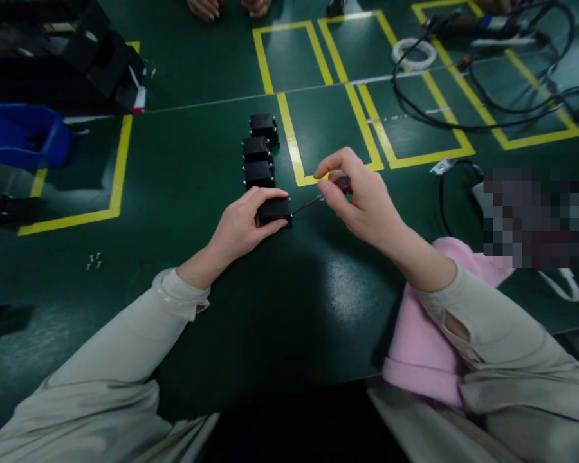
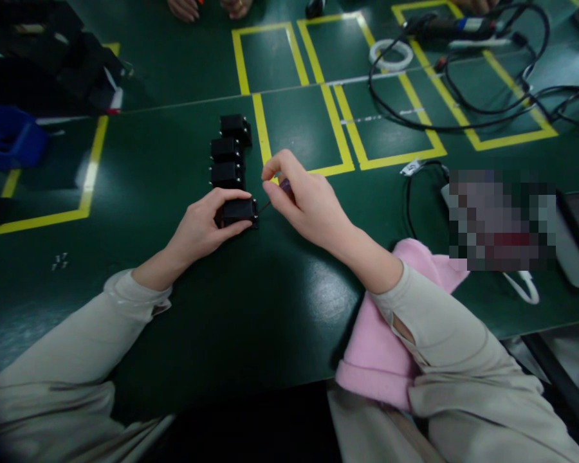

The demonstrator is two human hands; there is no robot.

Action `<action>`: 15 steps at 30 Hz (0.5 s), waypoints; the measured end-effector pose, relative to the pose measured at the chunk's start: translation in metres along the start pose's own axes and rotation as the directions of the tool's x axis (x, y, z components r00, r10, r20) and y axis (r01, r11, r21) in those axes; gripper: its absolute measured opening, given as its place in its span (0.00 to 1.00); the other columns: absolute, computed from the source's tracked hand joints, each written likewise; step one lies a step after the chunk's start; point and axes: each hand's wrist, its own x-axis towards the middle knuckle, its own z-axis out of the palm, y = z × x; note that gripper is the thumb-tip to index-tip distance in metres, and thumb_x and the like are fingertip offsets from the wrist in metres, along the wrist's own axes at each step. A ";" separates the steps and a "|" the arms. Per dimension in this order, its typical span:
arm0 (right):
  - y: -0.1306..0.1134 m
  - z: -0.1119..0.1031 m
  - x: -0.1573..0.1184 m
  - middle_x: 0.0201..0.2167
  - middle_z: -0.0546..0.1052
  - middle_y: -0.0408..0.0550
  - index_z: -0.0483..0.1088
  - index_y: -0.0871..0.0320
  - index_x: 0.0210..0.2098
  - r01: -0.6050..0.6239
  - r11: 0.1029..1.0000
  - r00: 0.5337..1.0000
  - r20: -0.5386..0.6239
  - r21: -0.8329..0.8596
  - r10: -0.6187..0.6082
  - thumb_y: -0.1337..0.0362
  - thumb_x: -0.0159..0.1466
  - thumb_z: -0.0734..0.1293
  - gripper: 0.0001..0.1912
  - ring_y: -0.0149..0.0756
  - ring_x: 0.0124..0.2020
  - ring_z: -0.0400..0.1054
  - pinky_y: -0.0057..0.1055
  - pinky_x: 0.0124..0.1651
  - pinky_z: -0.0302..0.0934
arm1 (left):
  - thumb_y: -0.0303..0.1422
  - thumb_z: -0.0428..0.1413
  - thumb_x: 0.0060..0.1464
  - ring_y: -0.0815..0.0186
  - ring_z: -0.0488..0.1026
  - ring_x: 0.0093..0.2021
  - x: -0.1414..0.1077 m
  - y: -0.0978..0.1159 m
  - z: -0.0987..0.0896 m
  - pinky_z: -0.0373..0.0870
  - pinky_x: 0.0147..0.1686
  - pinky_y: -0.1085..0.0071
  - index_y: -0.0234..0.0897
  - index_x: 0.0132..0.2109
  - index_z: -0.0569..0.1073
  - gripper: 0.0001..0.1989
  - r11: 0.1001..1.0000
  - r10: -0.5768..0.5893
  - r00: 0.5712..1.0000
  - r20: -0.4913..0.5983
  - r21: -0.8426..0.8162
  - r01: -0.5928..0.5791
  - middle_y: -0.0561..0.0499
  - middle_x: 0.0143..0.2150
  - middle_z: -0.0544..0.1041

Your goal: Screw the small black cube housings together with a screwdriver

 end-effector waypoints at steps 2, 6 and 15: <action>0.001 0.000 0.000 0.31 0.72 0.41 0.65 0.55 0.39 0.002 1.000 1.000 -0.008 -0.014 -0.002 0.55 0.72 0.60 0.11 0.27 0.27 0.66 0.29 0.32 0.59 | 0.38 0.59 0.60 0.57 0.74 0.55 0.000 0.000 0.000 0.69 0.56 0.62 0.40 0.60 0.71 0.22 1.000 -0.002 1.000 0.001 -0.001 0.002 0.47 0.56 0.76; 0.002 0.000 0.000 0.29 0.70 0.40 0.65 0.54 0.41 -0.003 1.000 1.000 -0.006 -0.007 0.003 0.56 0.72 0.59 0.10 0.27 0.24 0.63 0.29 0.31 0.57 | 0.38 0.60 0.60 0.57 0.74 0.55 0.000 0.000 0.000 0.69 0.56 0.62 0.40 0.60 0.71 0.22 1.000 -0.002 1.000 -0.002 -0.002 0.002 0.47 0.56 0.76; 0.001 0.001 0.000 0.29 0.70 0.40 0.65 0.54 0.39 -0.023 1.000 1.000 -0.012 0.002 0.023 0.54 0.72 0.59 0.12 0.26 0.23 0.63 0.29 0.32 0.58 | 0.38 0.60 0.60 0.57 0.74 0.55 0.000 -0.001 0.000 0.70 0.56 0.62 0.40 0.60 0.71 0.22 1.000 0.011 1.000 -0.008 0.003 -0.011 0.47 0.56 0.76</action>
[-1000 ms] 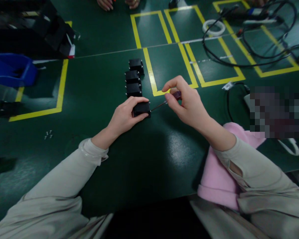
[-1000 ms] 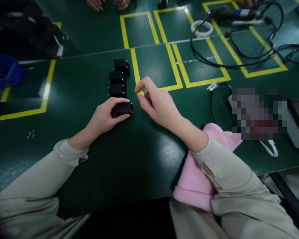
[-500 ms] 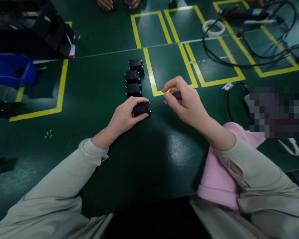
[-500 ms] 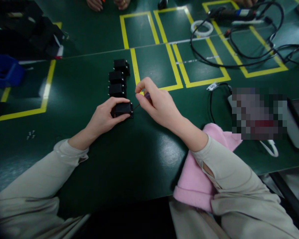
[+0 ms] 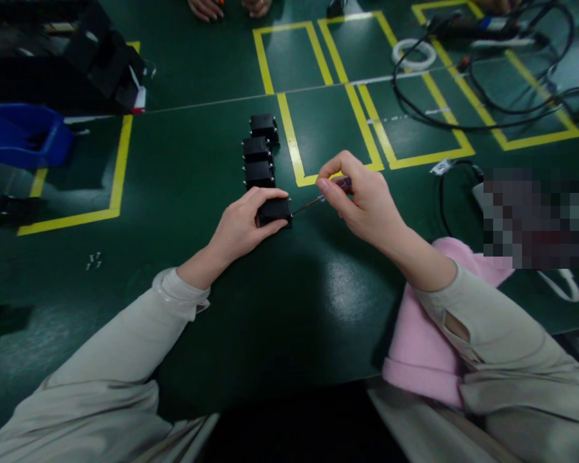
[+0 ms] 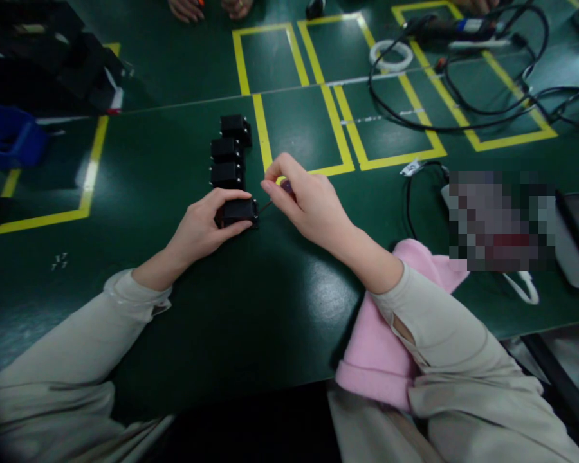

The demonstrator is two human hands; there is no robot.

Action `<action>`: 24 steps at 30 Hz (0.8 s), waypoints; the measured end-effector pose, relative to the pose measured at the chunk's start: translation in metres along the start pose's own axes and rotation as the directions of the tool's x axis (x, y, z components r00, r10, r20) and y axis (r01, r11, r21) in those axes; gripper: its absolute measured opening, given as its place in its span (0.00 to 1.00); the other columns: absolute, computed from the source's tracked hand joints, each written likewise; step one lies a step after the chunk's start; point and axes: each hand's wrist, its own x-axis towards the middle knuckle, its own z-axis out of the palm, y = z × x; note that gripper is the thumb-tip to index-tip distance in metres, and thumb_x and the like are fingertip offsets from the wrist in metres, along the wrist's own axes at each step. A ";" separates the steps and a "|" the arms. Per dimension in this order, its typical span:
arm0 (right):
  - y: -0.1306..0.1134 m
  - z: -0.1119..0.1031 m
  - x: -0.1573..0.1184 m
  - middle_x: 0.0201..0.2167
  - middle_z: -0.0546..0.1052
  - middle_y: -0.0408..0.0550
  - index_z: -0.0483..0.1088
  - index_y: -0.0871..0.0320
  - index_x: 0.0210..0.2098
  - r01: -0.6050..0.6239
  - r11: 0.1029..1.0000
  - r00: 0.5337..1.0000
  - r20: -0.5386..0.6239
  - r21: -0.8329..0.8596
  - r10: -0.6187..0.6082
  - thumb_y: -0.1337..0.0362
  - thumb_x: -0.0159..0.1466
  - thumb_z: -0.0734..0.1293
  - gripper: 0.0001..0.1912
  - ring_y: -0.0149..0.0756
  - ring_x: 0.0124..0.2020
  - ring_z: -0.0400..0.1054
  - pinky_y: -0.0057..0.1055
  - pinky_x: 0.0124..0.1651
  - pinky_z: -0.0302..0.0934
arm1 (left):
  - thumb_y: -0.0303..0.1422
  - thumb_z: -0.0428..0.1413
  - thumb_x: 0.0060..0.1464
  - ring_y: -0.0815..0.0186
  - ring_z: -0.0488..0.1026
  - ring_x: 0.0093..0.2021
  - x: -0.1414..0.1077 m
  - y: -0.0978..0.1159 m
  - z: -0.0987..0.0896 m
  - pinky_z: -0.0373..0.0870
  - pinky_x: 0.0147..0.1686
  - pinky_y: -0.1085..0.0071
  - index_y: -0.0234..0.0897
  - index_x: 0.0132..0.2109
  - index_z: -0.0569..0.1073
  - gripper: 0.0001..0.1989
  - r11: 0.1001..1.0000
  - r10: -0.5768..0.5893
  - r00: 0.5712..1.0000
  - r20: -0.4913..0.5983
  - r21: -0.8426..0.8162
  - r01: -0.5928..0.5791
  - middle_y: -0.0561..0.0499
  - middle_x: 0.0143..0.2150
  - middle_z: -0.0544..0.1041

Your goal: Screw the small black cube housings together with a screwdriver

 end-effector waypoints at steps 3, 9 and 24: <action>0.000 0.000 0.000 0.31 0.71 0.41 0.65 0.55 0.43 0.015 1.000 1.000 0.002 0.006 -0.016 0.55 0.72 0.59 0.10 0.27 0.24 0.64 0.29 0.33 0.60 | 0.38 0.60 0.60 0.57 0.74 0.56 0.000 0.000 0.000 0.70 0.56 0.62 0.40 0.60 0.71 0.22 1.000 0.002 1.000 0.003 -0.002 -0.002 0.47 0.57 0.76; 0.000 -0.001 -0.001 0.31 0.71 0.41 0.65 0.55 0.42 0.010 1.000 1.000 -0.001 -0.006 -0.010 0.54 0.72 0.60 0.11 0.27 0.25 0.64 0.30 0.34 0.61 | 0.38 0.60 0.60 0.57 0.74 0.55 0.000 0.001 0.000 0.70 0.55 0.61 0.41 0.60 0.71 0.22 1.000 -0.007 1.000 0.007 0.001 0.007 0.47 0.56 0.76; 0.000 0.000 -0.001 0.30 0.70 0.40 0.66 0.54 0.41 0.011 1.000 1.000 -0.008 -0.028 -0.012 0.56 0.72 0.59 0.09 0.27 0.25 0.64 0.29 0.31 0.58 | 0.38 0.59 0.61 0.56 0.74 0.56 0.000 0.001 0.000 0.70 0.56 0.61 0.41 0.60 0.70 0.22 1.000 -0.007 1.000 0.012 0.004 0.007 0.47 0.56 0.76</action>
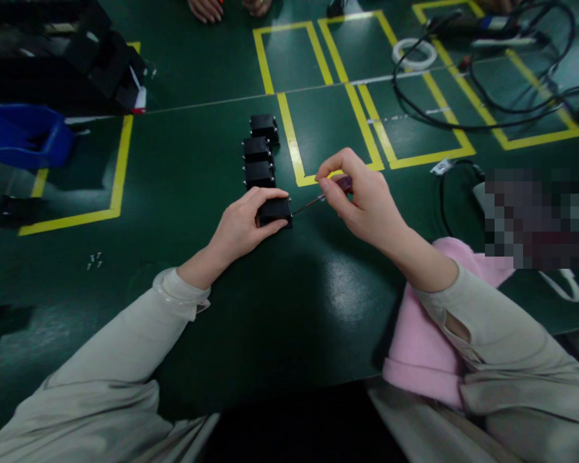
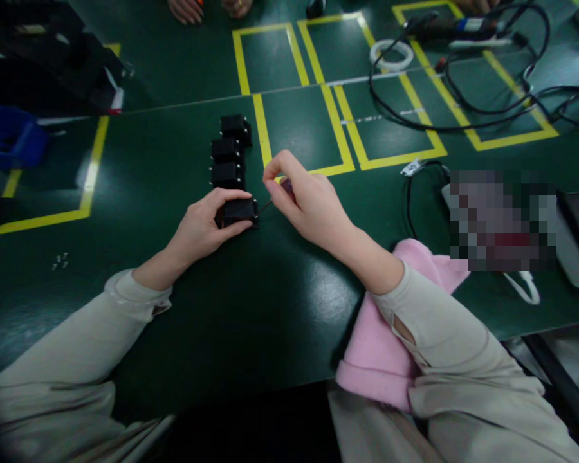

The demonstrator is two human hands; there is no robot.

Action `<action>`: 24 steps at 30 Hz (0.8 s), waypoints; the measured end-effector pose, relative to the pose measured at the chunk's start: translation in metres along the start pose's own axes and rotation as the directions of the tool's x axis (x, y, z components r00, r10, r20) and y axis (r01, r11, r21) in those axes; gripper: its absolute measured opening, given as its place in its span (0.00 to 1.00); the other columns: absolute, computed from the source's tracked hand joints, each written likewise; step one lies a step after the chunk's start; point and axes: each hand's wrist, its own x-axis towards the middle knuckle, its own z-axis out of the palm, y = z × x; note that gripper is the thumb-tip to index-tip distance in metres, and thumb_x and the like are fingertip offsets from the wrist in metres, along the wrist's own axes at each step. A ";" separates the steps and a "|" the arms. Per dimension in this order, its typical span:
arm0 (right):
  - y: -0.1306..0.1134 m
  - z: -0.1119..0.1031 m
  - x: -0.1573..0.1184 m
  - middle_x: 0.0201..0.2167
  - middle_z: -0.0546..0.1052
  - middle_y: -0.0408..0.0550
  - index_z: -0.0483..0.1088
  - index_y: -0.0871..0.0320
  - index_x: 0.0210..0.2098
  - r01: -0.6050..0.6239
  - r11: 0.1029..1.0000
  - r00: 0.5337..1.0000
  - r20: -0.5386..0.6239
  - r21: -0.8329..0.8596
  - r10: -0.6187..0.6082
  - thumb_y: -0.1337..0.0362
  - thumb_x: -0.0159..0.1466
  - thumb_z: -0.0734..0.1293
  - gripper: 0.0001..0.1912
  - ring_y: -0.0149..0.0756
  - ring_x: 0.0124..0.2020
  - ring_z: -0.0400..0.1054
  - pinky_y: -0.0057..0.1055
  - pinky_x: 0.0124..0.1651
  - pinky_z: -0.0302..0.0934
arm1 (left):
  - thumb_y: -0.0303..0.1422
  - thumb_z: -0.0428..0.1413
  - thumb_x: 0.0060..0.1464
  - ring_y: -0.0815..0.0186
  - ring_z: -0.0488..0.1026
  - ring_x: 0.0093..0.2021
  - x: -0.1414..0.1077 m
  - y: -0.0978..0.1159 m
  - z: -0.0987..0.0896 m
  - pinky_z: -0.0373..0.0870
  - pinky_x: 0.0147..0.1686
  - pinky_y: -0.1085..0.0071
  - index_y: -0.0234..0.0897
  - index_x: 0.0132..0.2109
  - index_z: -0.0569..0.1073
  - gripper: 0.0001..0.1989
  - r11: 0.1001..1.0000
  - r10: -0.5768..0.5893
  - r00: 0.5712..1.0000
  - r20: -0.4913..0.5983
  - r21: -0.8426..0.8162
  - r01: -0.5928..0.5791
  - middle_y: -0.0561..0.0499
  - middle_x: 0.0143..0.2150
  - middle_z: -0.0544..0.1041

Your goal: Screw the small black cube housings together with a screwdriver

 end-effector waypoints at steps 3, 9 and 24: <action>-0.001 -0.001 0.000 0.28 0.69 0.39 0.65 0.55 0.45 0.005 1.000 1.000 0.013 0.017 -0.006 0.58 0.72 0.58 0.09 0.28 0.25 0.63 0.29 0.33 0.60 | 0.38 0.59 0.60 0.56 0.74 0.56 0.000 0.000 0.000 0.70 0.56 0.61 0.41 0.60 0.70 0.22 1.000 0.003 1.000 -0.005 -0.003 -0.003 0.47 0.56 0.76; 0.000 -0.001 0.000 0.31 0.70 0.42 0.66 0.54 0.39 -0.002 1.000 1.000 0.012 -0.005 0.002 0.53 0.71 0.60 0.12 0.27 0.26 0.64 0.28 0.32 0.58 | 0.38 0.60 0.60 0.57 0.74 0.56 0.000 -0.001 0.000 0.70 0.56 0.62 0.40 0.60 0.71 0.22 1.000 0.011 1.000 -0.009 -0.002 -0.011 0.47 0.56 0.76; 0.001 0.000 0.000 0.30 0.69 0.40 0.67 0.57 0.44 0.035 0.999 0.999 -0.022 -0.034 -0.036 0.61 0.70 0.60 0.08 0.27 0.27 0.65 0.28 0.33 0.60 | 0.36 0.61 0.60 0.58 0.74 0.56 0.000 -0.001 0.001 0.69 0.56 0.64 0.39 0.60 0.71 0.22 1.000 0.028 0.999 -0.017 -0.012 -0.029 0.47 0.56 0.76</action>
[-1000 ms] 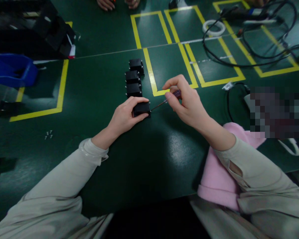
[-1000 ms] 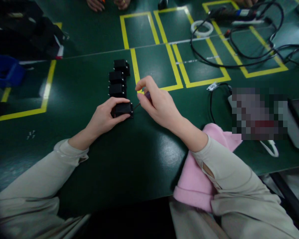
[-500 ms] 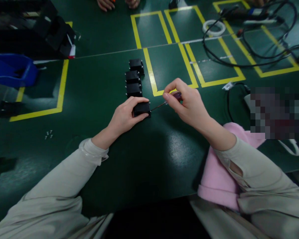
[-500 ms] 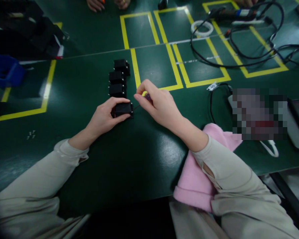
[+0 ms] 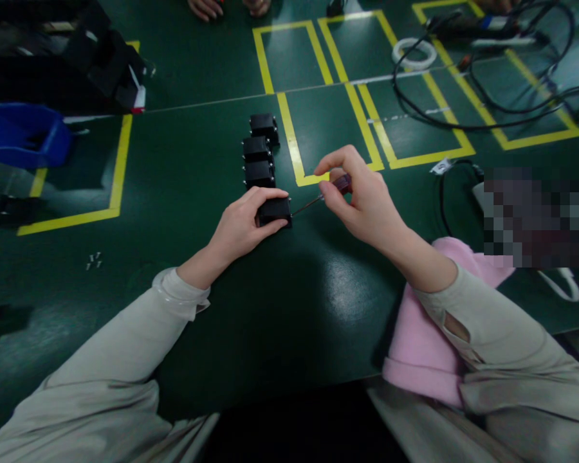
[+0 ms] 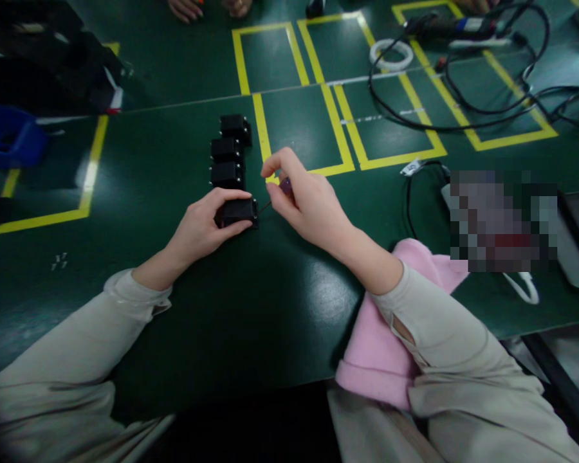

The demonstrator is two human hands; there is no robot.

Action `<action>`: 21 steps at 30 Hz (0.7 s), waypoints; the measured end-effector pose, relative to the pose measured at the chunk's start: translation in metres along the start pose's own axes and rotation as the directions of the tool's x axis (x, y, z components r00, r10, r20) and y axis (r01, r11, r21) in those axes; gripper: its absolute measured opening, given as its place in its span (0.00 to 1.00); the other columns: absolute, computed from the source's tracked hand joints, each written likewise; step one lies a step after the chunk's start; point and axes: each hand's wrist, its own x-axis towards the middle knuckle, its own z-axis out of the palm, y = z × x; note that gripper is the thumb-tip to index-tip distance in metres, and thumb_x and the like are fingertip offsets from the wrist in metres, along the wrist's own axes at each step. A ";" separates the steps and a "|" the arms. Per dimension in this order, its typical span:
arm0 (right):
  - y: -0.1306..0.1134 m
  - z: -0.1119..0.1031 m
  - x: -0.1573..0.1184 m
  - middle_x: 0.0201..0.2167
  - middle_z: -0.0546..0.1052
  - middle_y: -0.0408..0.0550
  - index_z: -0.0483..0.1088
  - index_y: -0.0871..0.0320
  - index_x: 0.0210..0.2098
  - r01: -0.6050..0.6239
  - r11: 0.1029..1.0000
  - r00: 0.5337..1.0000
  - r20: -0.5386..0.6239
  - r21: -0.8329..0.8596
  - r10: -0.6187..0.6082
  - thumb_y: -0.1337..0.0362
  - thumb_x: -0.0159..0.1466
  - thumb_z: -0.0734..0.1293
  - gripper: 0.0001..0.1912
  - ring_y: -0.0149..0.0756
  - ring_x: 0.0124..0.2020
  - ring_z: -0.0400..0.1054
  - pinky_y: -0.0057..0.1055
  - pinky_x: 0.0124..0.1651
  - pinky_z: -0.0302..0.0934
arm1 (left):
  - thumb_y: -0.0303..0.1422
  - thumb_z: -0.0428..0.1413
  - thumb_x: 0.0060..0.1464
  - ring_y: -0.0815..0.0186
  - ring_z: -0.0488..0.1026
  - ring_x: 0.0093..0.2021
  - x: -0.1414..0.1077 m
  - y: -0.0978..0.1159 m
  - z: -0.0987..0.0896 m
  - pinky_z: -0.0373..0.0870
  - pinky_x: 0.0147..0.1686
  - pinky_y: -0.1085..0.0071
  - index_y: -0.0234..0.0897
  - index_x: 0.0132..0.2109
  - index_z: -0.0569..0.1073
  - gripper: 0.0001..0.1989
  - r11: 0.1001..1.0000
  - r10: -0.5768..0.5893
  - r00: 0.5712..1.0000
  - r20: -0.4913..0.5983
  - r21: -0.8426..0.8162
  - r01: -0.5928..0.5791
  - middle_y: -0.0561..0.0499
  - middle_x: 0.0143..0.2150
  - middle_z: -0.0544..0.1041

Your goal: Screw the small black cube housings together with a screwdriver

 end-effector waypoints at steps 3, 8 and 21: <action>0.001 0.000 0.000 0.28 0.68 0.39 0.66 0.57 0.45 0.007 1.000 1.000 0.002 -0.006 -0.007 0.61 0.70 0.60 0.08 0.27 0.26 0.64 0.28 0.33 0.60 | 0.36 0.61 0.60 0.58 0.74 0.55 0.000 0.000 0.000 0.69 0.55 0.64 0.39 0.60 0.71 0.22 1.000 -0.002 1.000 -0.006 -0.002 0.002 0.48 0.56 0.76; 0.001 0.001 0.000 0.31 0.70 0.41 0.66 0.56 0.41 -0.004 1.000 1.000 0.005 -0.023 0.004 0.57 0.71 0.61 0.09 0.27 0.27 0.66 0.27 0.32 0.60 | 0.36 0.61 0.60 0.58 0.75 0.55 0.000 0.000 0.000 0.70 0.55 0.64 0.40 0.60 0.71 0.22 1.000 -0.005 1.000 -0.006 0.003 0.005 0.48 0.56 0.76; -0.001 0.000 0.000 0.30 0.70 0.40 0.66 0.55 0.42 0.018 0.999 1.000 0.006 -0.036 -0.018 0.59 0.71 0.59 0.08 0.27 0.28 0.67 0.27 0.33 0.60 | 0.36 0.61 0.60 0.58 0.75 0.55 0.000 0.000 0.001 0.70 0.54 0.64 0.39 0.60 0.71 0.22 1.000 0.013 1.000 -0.010 0.012 -0.013 0.48 0.55 0.76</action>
